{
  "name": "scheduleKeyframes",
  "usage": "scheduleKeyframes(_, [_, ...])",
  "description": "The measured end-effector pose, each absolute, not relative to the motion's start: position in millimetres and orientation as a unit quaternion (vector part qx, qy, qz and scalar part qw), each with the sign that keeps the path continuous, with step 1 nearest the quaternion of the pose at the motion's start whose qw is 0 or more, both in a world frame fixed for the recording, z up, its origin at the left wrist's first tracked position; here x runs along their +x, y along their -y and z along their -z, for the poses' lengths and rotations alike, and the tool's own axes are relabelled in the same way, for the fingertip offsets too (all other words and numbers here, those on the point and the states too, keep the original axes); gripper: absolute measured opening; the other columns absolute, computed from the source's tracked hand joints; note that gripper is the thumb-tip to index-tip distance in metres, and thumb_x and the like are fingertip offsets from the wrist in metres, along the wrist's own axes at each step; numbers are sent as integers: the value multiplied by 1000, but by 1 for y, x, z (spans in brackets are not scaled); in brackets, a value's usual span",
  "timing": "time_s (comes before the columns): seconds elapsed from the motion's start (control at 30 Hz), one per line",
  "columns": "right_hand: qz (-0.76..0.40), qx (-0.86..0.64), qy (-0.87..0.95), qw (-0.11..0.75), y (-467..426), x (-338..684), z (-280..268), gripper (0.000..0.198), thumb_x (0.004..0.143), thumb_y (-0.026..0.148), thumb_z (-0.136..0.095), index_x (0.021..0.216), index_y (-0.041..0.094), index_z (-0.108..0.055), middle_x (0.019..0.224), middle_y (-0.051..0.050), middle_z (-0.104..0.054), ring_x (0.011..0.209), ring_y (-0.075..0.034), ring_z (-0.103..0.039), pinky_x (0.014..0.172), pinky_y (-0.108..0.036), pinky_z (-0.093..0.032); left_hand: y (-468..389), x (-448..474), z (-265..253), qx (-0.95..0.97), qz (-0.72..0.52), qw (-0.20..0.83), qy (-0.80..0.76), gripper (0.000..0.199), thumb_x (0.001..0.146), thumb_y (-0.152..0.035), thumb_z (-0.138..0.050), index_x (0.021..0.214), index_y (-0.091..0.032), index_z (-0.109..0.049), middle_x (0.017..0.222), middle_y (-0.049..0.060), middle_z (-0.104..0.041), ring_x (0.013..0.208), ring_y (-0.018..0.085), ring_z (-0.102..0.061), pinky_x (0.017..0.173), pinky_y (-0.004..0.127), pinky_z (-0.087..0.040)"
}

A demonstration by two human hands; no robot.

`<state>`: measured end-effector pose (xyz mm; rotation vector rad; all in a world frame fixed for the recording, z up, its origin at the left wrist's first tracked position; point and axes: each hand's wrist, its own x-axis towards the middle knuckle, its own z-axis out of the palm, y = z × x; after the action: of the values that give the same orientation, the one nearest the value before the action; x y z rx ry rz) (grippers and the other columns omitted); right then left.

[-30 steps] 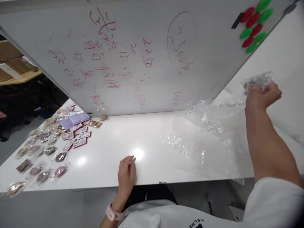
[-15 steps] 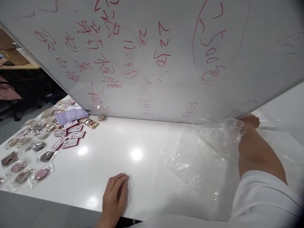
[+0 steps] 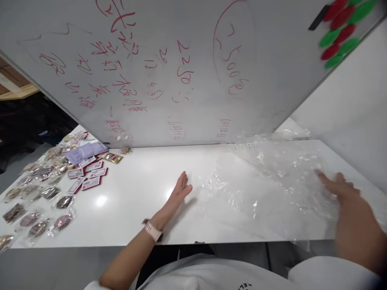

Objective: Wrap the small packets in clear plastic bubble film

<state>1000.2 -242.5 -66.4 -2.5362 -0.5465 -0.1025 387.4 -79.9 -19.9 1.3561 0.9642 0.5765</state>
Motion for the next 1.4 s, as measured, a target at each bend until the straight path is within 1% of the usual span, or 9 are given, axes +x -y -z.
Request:
scheduleKeyframes(0.1, [-53, -945, 147, 287, 242, 947, 76, 91, 59, 79, -66, 134, 28, -57, 142, -38, -42, 144, -51, -27, 98, -76, -18, 61, 440, 13, 607, -221, 659, -384, 86, 89, -63, -58, 159, -37, -15, 167, 6, -12, 153, 28, -20, 118, 48, -35])
scheduleKeyframes(0.27, [-98, -912, 265, 298, 214, 847, 73, 70, 73, 68, -57, 131, 29, -58, 141, -20, -54, 140, -40, -40, 115, -61, -19, 67, 481, 10, 647, -216, 648, -339, 105, 81, -62, -69, 161, -31, -7, 168, 8, -7, 154, 31, -10, 123, 52, -22])
scheduleKeyframes(0.57, [-131, -772, 556, 279, 152, 661, 78, 30, 78, 45, -59, 98, 24, -66, 115, -10, -66, 115, -33, -55, 101, -52, -39, 137, 404, 25, 625, -295, 626, -361, 77, 92, -57, -57, 158, -34, -23, 166, 4, -20, 151, 29, -25, 120, 46, -34])
scheduleKeyframes(0.77, [-205, -682, 660, 238, 86, 586, 46, 34, 81, 49, -62, 100, 22, -68, 116, -11, -66, 117, -32, -54, 104, -49, -38, 131, 355, 23, 579, -400, 567, -428, 76, 94, -52, -57, 157, -29, -22, 161, 10, -33, 147, 28, -36, 118, 45, -37])
scheduleKeyframes(0.9, [-268, -650, 681, 206, 85, 610, 0, 62, 73, 61, -72, 125, 30, -64, 143, -8, -54, 134, -35, -45, 110, -51, -36, 117, 305, 12, 625, -404, 415, -524, 90, 87, -47, -67, 158, -29, -16, 165, 12, -19, 153, 32, -17, 123, 53, -22])
scheduleKeyframes(1.07, [-137, -715, 610, 312, 116, 608, -44, 48, 87, 67, -55, 114, 31, -71, 136, -5, -60, 132, -35, -47, 107, -57, -37, 133, 278, 20, 733, -333, 254, -536, 79, 91, -45, -58, 158, -27, -20, 168, 12, -1, 155, 35, 4, 121, 61, -8])
scheduleKeyframes(1.17, [-70, -717, 600, 348, 103, 563, -51, 38, 85, 56, -64, 102, 24, -73, 123, -7, -67, 124, -33, -52, 108, -56, -35, 138, 299, 38, 791, -235, 263, -500, 75, 89, -46, -59, 154, -24, -30, 168, 14, -2, 154, 38, 5, 120, 64, -3])
scheduleKeyframes(1.3, [-52, -756, 538, 369, 57, 523, -71, 21, 92, 32, -60, 88, 15, -71, 93, -7, -72, 93, -21, -62, 92, -40, -48, 132, 330, 56, 814, -179, 281, -475, 76, 89, -48, -54, 155, -20, -29, 167, 16, -4, 153, 38, 8, 118, 64, 7])
scheduleKeyframes(1.4, [36, -724, 534, 434, 40, 528, -123, 27, 98, 32, -51, 94, 12, -68, 97, -7, -70, 94, -17, -62, 90, -36, -48, 131, 334, 56, 818, -176, 301, -458, 73, 91, -53, -50, 155, -23, -30, 168, 13, -8, 154, 36, 5, 118, 64, 8])
